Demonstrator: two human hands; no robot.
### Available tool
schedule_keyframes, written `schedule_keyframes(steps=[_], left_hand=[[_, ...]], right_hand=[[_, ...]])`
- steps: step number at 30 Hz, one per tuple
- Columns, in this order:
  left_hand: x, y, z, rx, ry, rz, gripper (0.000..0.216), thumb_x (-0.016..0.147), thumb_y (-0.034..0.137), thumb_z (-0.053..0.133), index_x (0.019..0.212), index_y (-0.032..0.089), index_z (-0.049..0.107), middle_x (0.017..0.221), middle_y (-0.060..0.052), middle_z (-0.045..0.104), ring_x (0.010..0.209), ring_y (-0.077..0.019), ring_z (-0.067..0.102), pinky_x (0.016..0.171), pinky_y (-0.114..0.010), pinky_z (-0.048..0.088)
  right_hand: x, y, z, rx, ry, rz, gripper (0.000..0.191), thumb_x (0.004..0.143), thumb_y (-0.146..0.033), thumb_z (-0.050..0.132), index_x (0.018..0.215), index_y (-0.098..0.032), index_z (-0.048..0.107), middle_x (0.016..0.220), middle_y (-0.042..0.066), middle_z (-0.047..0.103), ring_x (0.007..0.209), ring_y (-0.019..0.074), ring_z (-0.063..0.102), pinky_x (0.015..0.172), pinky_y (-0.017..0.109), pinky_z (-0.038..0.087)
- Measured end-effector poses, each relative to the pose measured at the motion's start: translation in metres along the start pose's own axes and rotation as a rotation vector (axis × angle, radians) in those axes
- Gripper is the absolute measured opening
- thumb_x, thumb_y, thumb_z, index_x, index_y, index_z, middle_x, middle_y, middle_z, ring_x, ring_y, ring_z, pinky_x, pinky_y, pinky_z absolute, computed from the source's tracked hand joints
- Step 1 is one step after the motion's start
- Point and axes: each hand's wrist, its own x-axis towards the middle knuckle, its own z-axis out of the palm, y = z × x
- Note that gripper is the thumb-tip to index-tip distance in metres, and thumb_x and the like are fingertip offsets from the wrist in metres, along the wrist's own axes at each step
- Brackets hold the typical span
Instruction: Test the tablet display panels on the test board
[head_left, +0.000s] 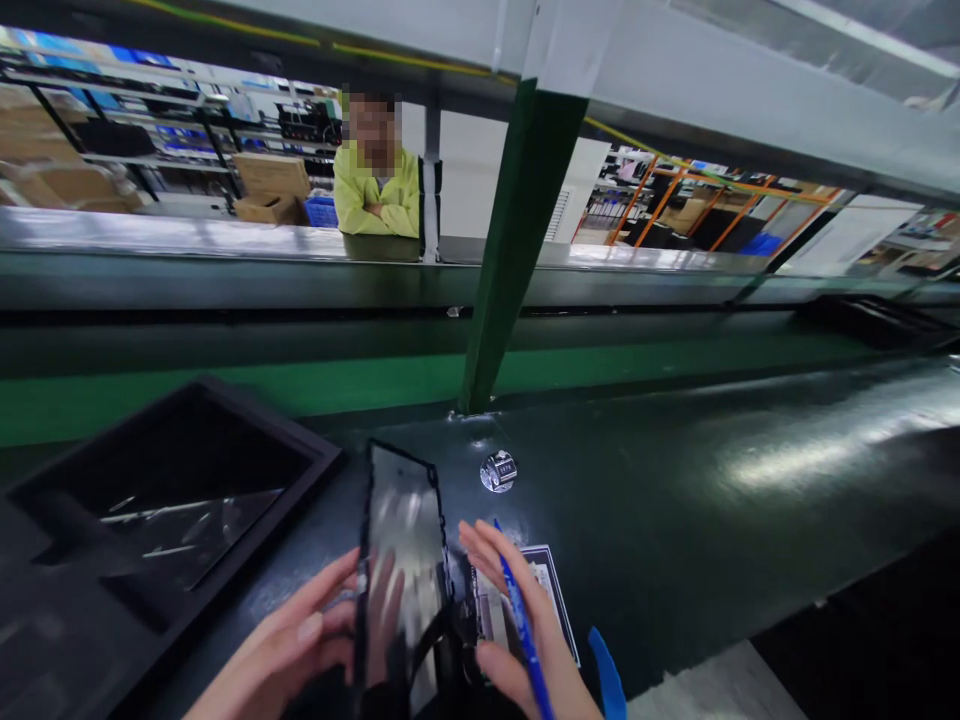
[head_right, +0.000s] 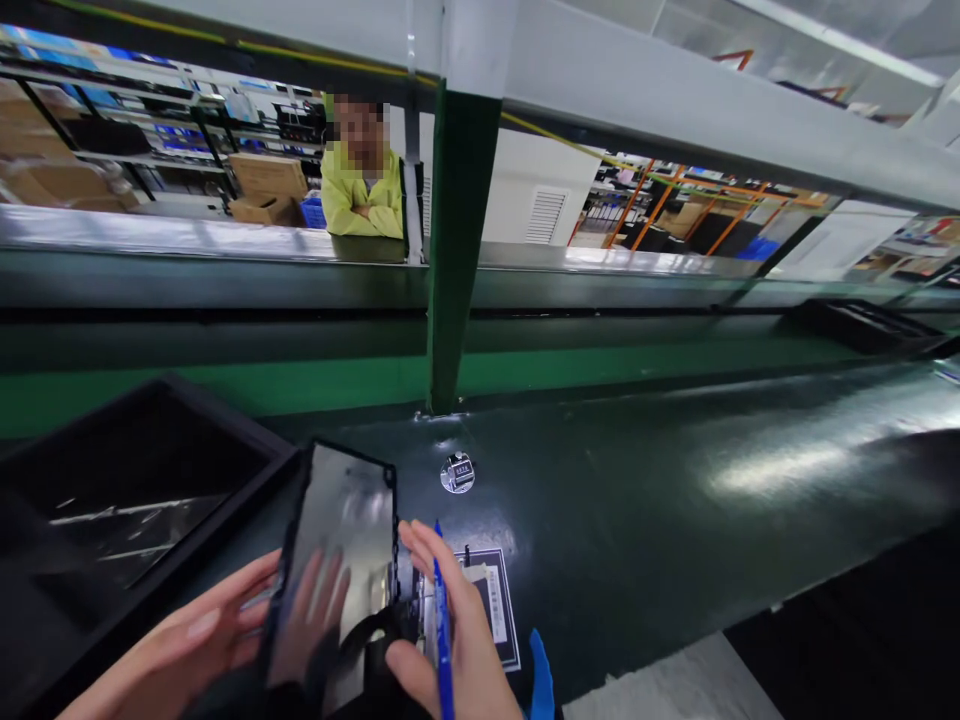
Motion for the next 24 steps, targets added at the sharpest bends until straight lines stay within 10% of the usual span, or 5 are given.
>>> schedule_keyframes(steps=[6,11,17,24], left_hand=[[-0.008,0.002,0.061,0.198,-0.445,0.037,0.052,0.084,0.057,0.07,0.13,0.032,0.069,0.104,-0.008,0.069,0.085,-0.0216,0.067,0.08,-0.035,0.053],[-0.004,-0.008,0.027,0.373,-0.059,0.072,0.044,0.092,0.053,0.059,0.118,0.022,0.075,0.111,-0.012,0.072,0.107,-0.0294,0.063,0.101,-0.041,0.047],[0.011,-0.02,0.002,-0.036,0.327,0.153,0.045,0.094,0.051,0.056,0.125,0.021,0.071,0.141,-0.007,0.062,0.142,-0.0273,0.045,0.123,-0.04,0.03],[0.005,-0.016,-0.017,-0.396,0.015,-0.097,0.051,0.1,0.043,0.045,0.145,0.021,0.055,0.131,-0.013,0.068,0.131,-0.0368,0.056,0.117,-0.054,0.037]], right_hand=[[-0.011,-0.03,-0.008,0.062,0.176,-0.031,0.066,0.096,-0.048,0.057,0.156,-0.04,0.031,0.161,0.005,0.041,0.147,0.0287,0.042,0.114,0.047,0.047],[-0.005,-0.024,-0.018,-0.063,0.405,0.124,0.06,0.091,-0.044,0.066,0.148,-0.037,0.048,0.157,0.001,0.047,0.148,0.0291,0.039,0.125,0.054,0.028],[0.012,-0.023,0.012,0.151,0.431,0.167,0.059,0.089,-0.035,0.066,0.146,-0.039,0.051,0.156,-0.004,0.048,0.149,0.0261,0.039,0.127,0.049,0.027],[0.02,-0.033,0.054,0.218,0.282,0.142,0.055,0.095,-0.038,0.06,0.148,-0.042,0.047,0.159,-0.007,0.043,0.15,0.0217,0.037,0.124,0.042,0.036]])
